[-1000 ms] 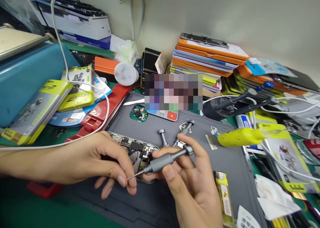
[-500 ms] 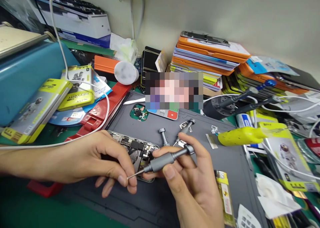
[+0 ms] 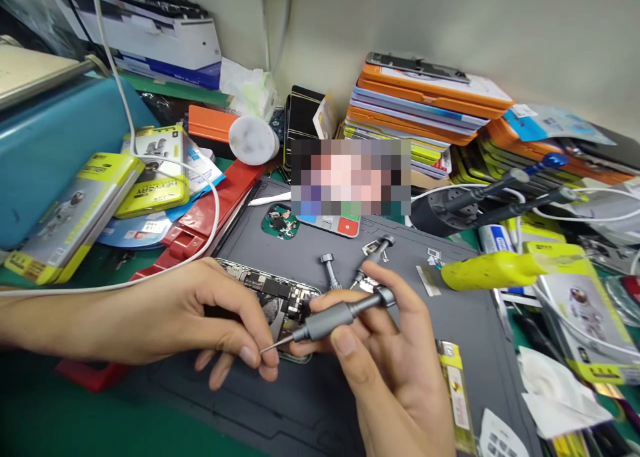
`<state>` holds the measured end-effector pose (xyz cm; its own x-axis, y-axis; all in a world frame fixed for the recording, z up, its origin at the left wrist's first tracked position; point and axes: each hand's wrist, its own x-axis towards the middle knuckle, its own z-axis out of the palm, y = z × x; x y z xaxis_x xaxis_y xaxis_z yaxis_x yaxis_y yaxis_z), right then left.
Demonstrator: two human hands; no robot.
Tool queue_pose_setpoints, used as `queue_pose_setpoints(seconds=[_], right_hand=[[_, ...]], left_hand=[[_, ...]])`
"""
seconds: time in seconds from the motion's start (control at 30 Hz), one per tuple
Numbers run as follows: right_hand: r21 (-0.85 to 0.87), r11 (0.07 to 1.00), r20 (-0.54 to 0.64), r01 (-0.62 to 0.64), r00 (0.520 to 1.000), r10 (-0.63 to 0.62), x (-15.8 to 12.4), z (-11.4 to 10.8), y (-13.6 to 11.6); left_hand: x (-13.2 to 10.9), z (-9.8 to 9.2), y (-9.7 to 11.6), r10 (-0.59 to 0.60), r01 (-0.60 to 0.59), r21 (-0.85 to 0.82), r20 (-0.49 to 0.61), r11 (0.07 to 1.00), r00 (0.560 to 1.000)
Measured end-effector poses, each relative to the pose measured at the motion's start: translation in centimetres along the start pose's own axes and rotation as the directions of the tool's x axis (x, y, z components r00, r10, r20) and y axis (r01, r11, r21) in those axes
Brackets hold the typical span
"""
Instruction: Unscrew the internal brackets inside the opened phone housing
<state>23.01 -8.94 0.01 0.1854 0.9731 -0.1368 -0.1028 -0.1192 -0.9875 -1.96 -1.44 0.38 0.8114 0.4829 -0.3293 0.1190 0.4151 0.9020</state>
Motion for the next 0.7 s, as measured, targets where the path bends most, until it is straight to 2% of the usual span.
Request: queue_pose_setpoints(seconds=[0.1,0.23,0.57,0.7], right_hand=[[0.031,0.999,0.038,-0.031,0.999,0.03,0.0,0.1,-0.4],[0.074,0.997,0.021,0.013,1.0,-0.015,0.3,0.7,-0.7],[0.065,0.997,0.054,0.045,0.997,-0.048,0.9,1.1,-0.7],[0.055,0.998,0.051,0.023,0.998,-0.026,0.8,1.1,-0.8]], left_hand=[[0.1,0.0,-0.1,0.01,-0.01,0.0,-0.005,1.0,1.0],[0.1,-0.1,-0.3,0.024,-0.024,-0.011,-0.009,1.0,1.0],[0.0,0.1,0.0,0.018,-0.017,0.024,-0.025,1.0,1.0],[0.0,0.0,0.0,0.019,-0.018,0.023,-0.029,1.0,0.999]])
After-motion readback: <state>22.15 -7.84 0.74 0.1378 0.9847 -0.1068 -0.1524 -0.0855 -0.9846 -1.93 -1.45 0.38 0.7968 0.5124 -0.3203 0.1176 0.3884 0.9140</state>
